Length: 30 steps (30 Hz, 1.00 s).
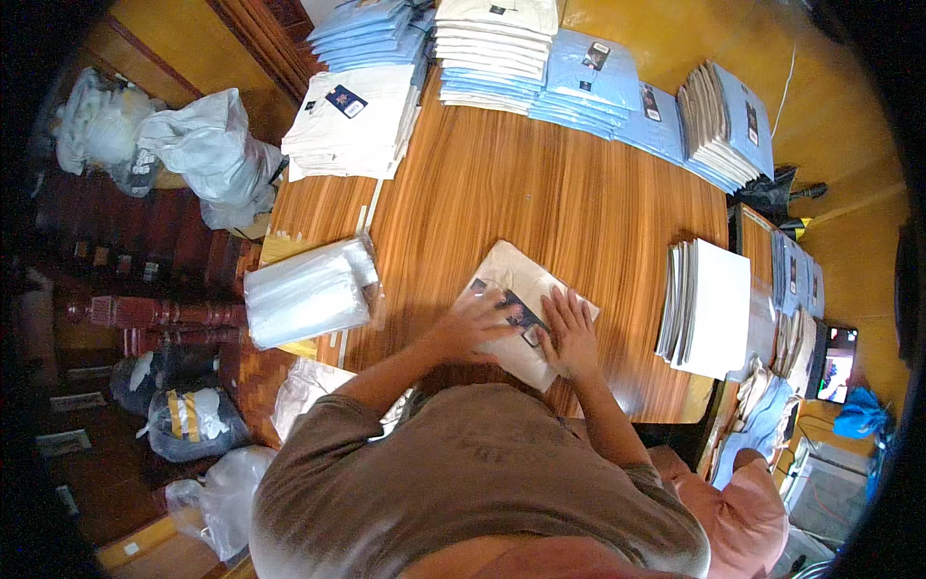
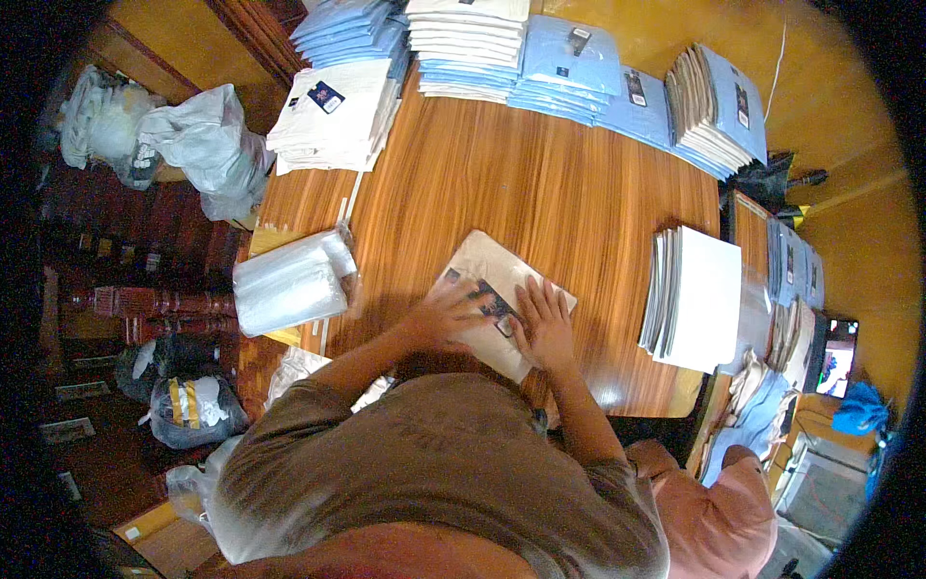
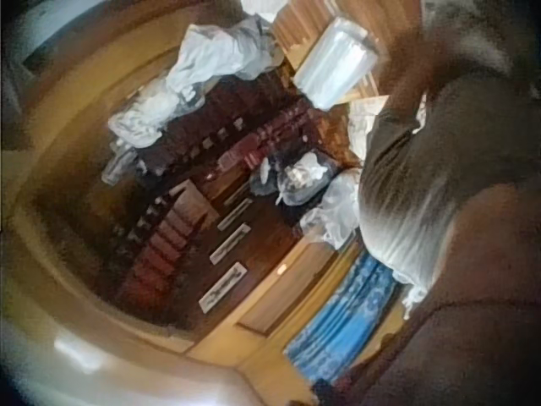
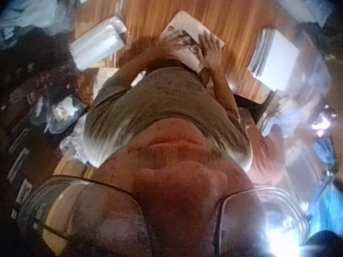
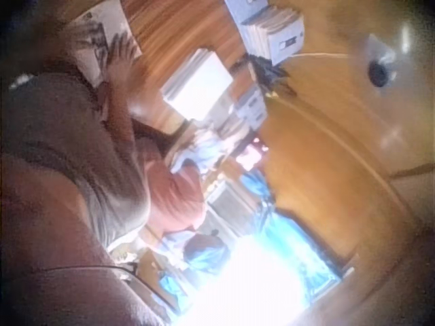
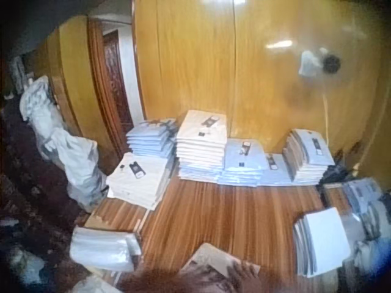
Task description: The person packages textile products by placing folded shirts into individual plastic bags, sealing the bags, and stacking the packaged items.
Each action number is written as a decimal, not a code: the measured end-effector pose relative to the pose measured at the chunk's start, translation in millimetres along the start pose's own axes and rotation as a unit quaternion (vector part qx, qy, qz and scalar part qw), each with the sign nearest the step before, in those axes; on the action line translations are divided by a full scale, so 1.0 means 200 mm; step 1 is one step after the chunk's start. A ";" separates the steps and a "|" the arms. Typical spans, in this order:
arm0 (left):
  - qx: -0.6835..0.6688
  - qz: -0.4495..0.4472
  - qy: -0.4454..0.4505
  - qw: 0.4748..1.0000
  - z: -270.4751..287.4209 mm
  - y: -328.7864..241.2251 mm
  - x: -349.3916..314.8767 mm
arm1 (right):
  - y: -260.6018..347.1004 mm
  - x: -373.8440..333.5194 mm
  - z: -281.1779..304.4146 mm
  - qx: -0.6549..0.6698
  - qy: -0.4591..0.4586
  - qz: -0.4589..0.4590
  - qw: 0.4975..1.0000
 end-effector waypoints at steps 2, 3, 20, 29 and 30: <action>0.060 0.120 0.087 0.987 0.14 0.19 -0.04 | 0.11 -0.10 0.09 0.023 0.026 -0.054 0.998; 0.145 0.194 0.037 0.969 0.25 0.30 -0.05 | 0.14 -0.12 0.12 0.036 0.034 -0.078 0.996; -0.031 0.598 -0.304 0.741 0.26 0.20 -0.34 | 0.05 0.33 0.01 0.123 -0.095 -0.024 0.988; -0.352 0.563 -0.295 0.687 0.18 0.47 -0.23 | -0.22 0.84 -0.21 0.303 0.167 -0.213 0.914; -0.360 0.539 -0.330 0.686 0.21 0.49 -0.19 | -0.23 0.86 -0.21 0.360 0.144 -0.209 0.898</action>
Point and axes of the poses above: each hand's wrist, its own x-axis towards the middle knuckle, its own z-axis out of the back of the hand, y = z × x, the point moved 7 cm from there along x, towards the middle knuckle, and after that the axes turned 5 degrees about -y, right-handed, at the moved point
